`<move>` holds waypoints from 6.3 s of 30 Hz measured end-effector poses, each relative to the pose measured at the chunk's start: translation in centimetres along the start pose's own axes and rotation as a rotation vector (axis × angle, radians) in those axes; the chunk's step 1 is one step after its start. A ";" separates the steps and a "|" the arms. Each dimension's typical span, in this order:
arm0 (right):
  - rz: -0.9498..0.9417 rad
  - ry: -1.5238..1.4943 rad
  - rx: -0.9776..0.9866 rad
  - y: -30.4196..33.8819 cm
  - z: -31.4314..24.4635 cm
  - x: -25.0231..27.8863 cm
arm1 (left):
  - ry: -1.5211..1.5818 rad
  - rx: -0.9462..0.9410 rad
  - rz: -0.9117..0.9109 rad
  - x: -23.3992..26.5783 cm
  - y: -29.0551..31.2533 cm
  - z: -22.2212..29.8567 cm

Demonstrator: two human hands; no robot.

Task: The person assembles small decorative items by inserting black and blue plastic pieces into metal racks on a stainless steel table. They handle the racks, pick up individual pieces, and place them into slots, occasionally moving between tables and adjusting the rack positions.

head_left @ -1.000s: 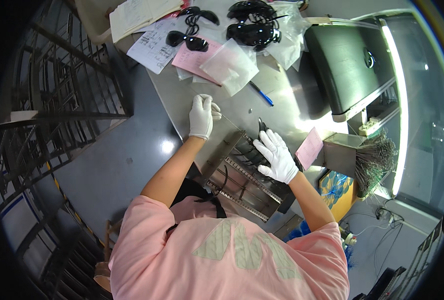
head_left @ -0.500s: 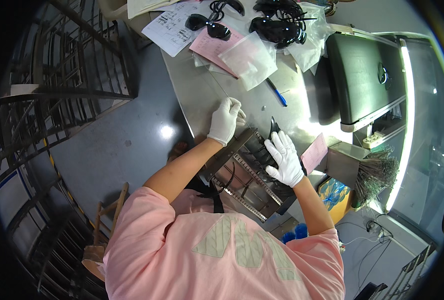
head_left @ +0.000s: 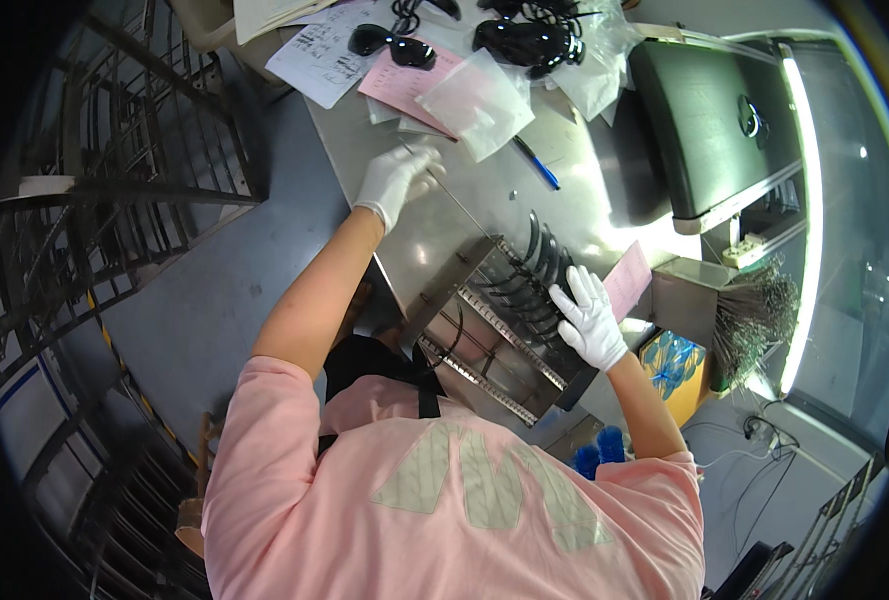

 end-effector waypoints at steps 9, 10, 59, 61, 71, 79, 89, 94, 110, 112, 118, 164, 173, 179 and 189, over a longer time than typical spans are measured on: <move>0.067 -0.080 -0.324 8.2 2.0 -1.3 | -0.385 0.076 -0.290 -1.4 -0.2 -3.8; 0.177 -0.111 -0.322 8.8 2.1 -1.4 | -0.489 -0.080 -0.235 -1.5 -0.3 -3.8; 0.821 -0.311 -1.529 24.5 -19.5 -1.9 | -0.964 -0.429 -1.390 -10.2 26.7 -14.1; 0.907 -0.310 -1.556 28.1 -19.5 -0.7 | -1.072 -0.431 -1.438 -10.8 29.3 -17.1; 0.975 -0.083 -1.202 49.0 -11.2 2.1 | -1.682 -0.660 -1.141 -16.0 40.4 -33.6; 0.592 0.061 -1.096 52.2 13.7 -1.6 | -1.435 -0.841 -0.674 -13.4 41.4 -38.1; 0.507 -0.282 -1.660 53.4 29.5 -7.9 | -1.220 -0.462 -0.601 -12.7 42.3 -40.3; 0.754 -0.087 -1.778 56.1 28.3 -6.0 | -1.387 -0.539 -0.676 -12.6 41.4 -39.9; 0.894 -0.315 -1.078 49.3 -26.2 10.3 | -0.622 -0.412 -1.364 -29.7 53.0 -29.2; 0.754 -0.118 -1.154 47.7 -27.4 12.2 | -0.376 -0.289 -1.382 -30.1 54.5 -27.8; 1.168 0.035 -0.839 47.7 -25.9 15.8 | -0.312 -0.222 -1.387 -29.2 56.9 -22.7; 0.932 -1.029 -1.544 49.9 17.1 -12.2 | 0.242 -0.223 -0.554 -12.6 50.5 -15.6; 1.021 -1.041 -1.218 54.0 2.8 3.3 | 0.574 0.157 -1.037 -13.5 46.6 -14.9; 0.975 0.210 -0.718 45.2 -21.7 14.1 | 0.303 0.292 -1.354 -20.7 48.0 -19.1; 1.090 0.323 -0.876 38.5 -32.3 15.6 | 0.059 0.381 -1.650 -23.6 53.3 -18.4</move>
Point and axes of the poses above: each hand's wrist, its own y-axis away from the middle knuckle, its own x-axis out of the back of the hand, z = x × y, the point moved 1 cm from there along -y, towards the middle knuckle, and after that the axes turned 8 degrees about z, right-handed, at the moved point
